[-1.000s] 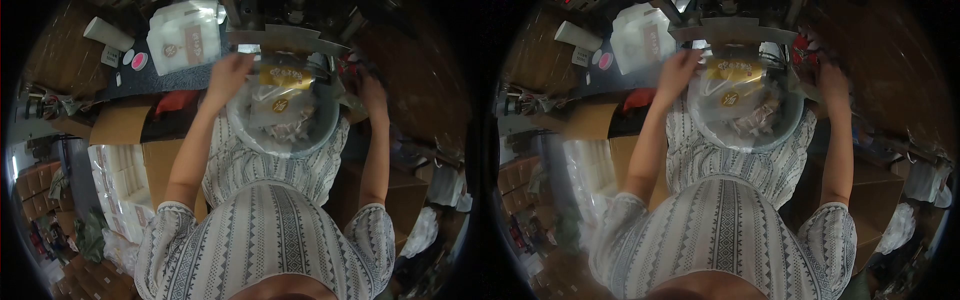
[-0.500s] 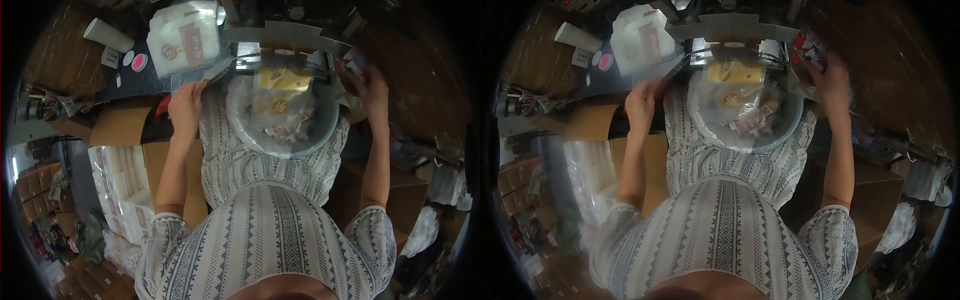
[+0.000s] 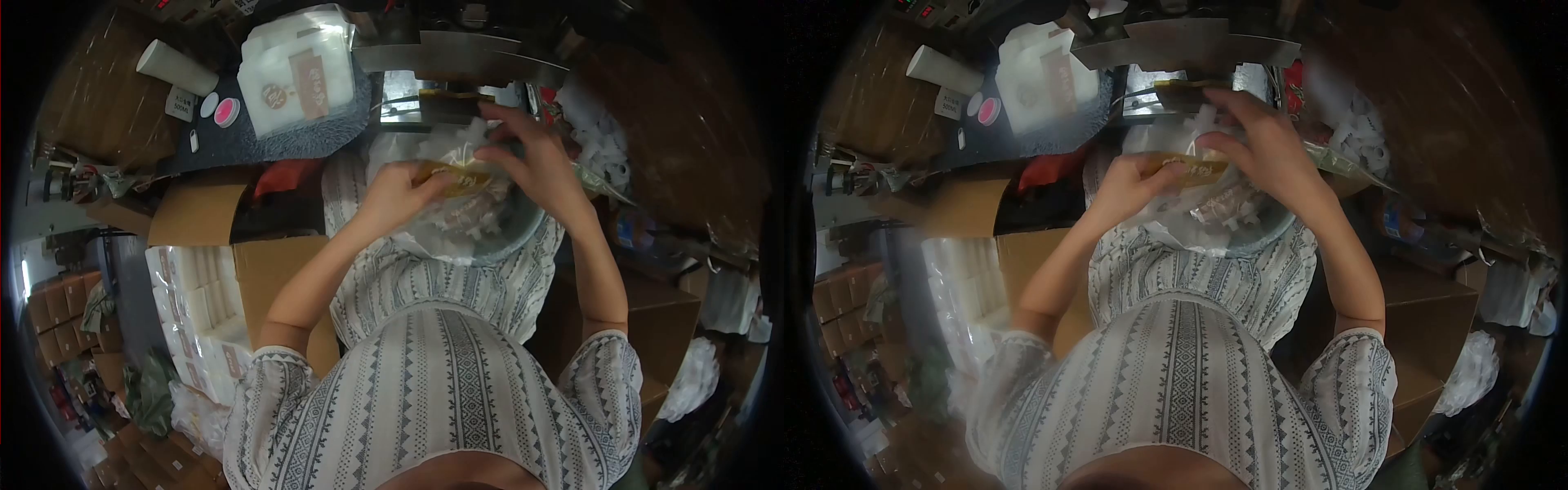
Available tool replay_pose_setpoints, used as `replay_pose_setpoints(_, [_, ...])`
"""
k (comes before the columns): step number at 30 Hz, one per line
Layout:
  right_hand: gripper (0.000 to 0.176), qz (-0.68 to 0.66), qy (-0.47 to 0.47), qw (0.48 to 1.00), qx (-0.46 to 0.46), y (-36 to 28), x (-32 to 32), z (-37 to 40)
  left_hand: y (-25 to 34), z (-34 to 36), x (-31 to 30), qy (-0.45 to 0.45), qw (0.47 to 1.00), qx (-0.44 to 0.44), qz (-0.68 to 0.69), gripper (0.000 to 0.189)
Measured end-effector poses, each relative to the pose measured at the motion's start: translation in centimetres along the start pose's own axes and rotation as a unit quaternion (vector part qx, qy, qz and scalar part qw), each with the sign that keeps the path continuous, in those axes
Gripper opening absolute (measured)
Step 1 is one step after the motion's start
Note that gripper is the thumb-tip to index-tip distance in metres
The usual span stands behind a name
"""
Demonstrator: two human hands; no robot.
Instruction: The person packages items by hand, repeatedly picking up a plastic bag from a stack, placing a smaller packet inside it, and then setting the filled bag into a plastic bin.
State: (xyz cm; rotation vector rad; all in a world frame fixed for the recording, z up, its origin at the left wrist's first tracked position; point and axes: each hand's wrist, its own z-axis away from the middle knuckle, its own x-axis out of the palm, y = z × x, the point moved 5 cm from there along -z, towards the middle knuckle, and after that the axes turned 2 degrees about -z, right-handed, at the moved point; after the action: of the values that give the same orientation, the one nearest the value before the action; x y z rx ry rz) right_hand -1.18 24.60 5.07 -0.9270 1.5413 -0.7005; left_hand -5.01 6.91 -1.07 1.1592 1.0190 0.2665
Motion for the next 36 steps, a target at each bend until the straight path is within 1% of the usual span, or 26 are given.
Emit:
replay_pose_setpoints(2, [0.032,0.118,0.090,0.989,-0.012,0.4,-2.2,0.2,-1.8,-2.0,0.7,-0.042,0.962,-0.148,0.225,0.020])
replay_pose_setpoints(3, [0.032,0.119,0.090,0.989,-0.014,0.5,-2.8,0.5,-2.0,-3.1,0.9,-0.040,0.963,-0.146,0.225,0.020])
replay_pose_setpoints(5, [0.036,0.175,0.058,0.982,0.042,1.1,-3.8,1.2,-3.1,-4.9,1.1,0.016,0.901,-0.207,0.381,0.026])
replay_pose_setpoints(6, [0.036,0.175,0.058,0.982,0.042,1.4,-4.4,1.6,-3.0,-5.3,0.8,0.001,0.904,-0.218,0.367,0.028])
replay_pose_setpoints(8, [0.032,0.354,0.140,0.912,0.155,2.9,-6.9,2.5,-2.6,-5.3,0.9,0.004,0.901,-0.215,0.377,0.030])
replay_pose_setpoints(9, [0.032,0.353,0.139,0.912,0.155,4.0,-7.3,2.5,-2.6,-5.0,1.0,0.006,0.897,-0.217,0.386,0.032])
replay_pose_setpoints(10, [0.029,0.426,0.118,0.875,0.196,6.0,-7.5,2.4,-2.8,-4.5,0.6,0.007,0.896,-0.221,0.385,0.032])
replay_pose_setpoints(11, [0.027,0.496,0.099,0.831,0.232,7.5,-7.7,2.4,-2.6,-4.4,-1.1,0.032,0.960,-0.164,0.224,0.037])
replay_pose_setpoints(12, [0.027,0.497,0.102,0.832,0.226,8.1,-8.0,2.2,-2.4,-4.6,-3.1,0.059,0.992,-0.097,0.056,0.042])
replay_pose_setpoints(13, [0.026,0.468,0.103,0.852,0.208,8.6,-8.1,1.9,-2.9,-4.6,-6.5,0.174,0.981,-0.043,-0.077,0.047])
replay_pose_setpoints(14, [0.024,0.438,0.097,0.872,0.196,8.8,-7.9,2.2,-3.7,-3.9,-9.2,0.276,0.938,0.006,-0.207,0.052])
replay_pose_setpoints(15, [0.024,0.437,0.091,0.872,0.201,9.0,-7.7,2.5,-5.6,-2.8,-9.6,0.271,0.940,0.000,-0.207,0.052])
replay_pose_setpoints(17, [0.023,0.345,0.056,0.918,0.186,9.3,-7.8,1.7,-8.2,-2.1,-9.1,0.255,0.828,0.011,-0.499,0.058])
replay_pose_setpoints(18, [0.023,0.345,0.059,0.918,0.188,9.5,-7.9,1.5,-7.6,-0.8,-7.6,0.255,0.827,0.076,-0.496,0.057])
replay_pose_setpoints(19, [0.023,0.316,0.070,0.931,0.168,9.6,-8.0,1.4,-7.3,-0.1,-7.5,0.254,0.827,0.079,-0.495,0.057])
replay_pose_setpoints(21, [0.024,0.288,0.074,0.943,0.153,9.5,-7.8,1.9,-7.2,1.6,-7.8,0.238,0.856,0.050,-0.457,0.039])
replay_pose_setpoints(24, [0.028,0.273,0.136,0.940,0.152,8.2,-8.4,2.4,-6.4,3.2,-9.5,0.238,0.874,-0.002,-0.423,0.020])
replay_pose_setpoints(26, [0.024,0.135,0.209,0.960,0.127,6.1,-8.4,3.0,-5.0,4.1,-9.2,0.258,0.894,-0.013,-0.366,0.014])
replay_pose_setpoints(27, [0.024,0.134,0.206,0.961,0.128,4.9,-7.8,2.9,-4.3,4.5,-9.0,0.275,0.911,-0.023,-0.307,0.008])
replay_pose_setpoints(28, [0.024,0.039,0.178,0.976,0.121,3.7,-6.6,2.5,-3.6,4.6,-8.5,0.275,0.910,-0.025,-0.308,0.008])
replay_pose_setpoints(29, [0.024,-0.058,0.147,0.981,0.114,2.7,-5.2,2.1,-2.4,4.8,-7.8,0.279,0.906,0.016,-0.318,0.008])
replay_pose_setpoints(30, [0.024,-0.059,0.144,0.981,0.116,1.8,-4.0,1.8,-1.2,5.0,-7.1,0.282,0.900,0.058,-0.327,0.009])
replay_pose_setpoints(32, [0.026,0.014,0.078,0.996,0.039,-0.6,-1.6,0.7,0.0,4.8,-6.4,0.294,0.903,0.067,-0.308,0.009])
replay_pose_setpoints(33, [0.026,0.013,0.077,0.996,0.037,-0.9,-1.1,0.3,0.5,4.8,-6.2,0.305,0.905,0.078,-0.287,0.009])
replay_pose_setpoints(35, [0.026,0.144,0.035,0.982,-0.121,-2.7,0.3,-0.2,1.6,4.6,-5.8,0.297,0.908,0.101,-0.278,0.009])
replay_pose_setpoints(36, [0.026,0.143,0.036,0.982,-0.121,-2.8,0.5,-0.4,2.1,4.5,-5.6,0.288,0.911,0.125,-0.267,0.008])
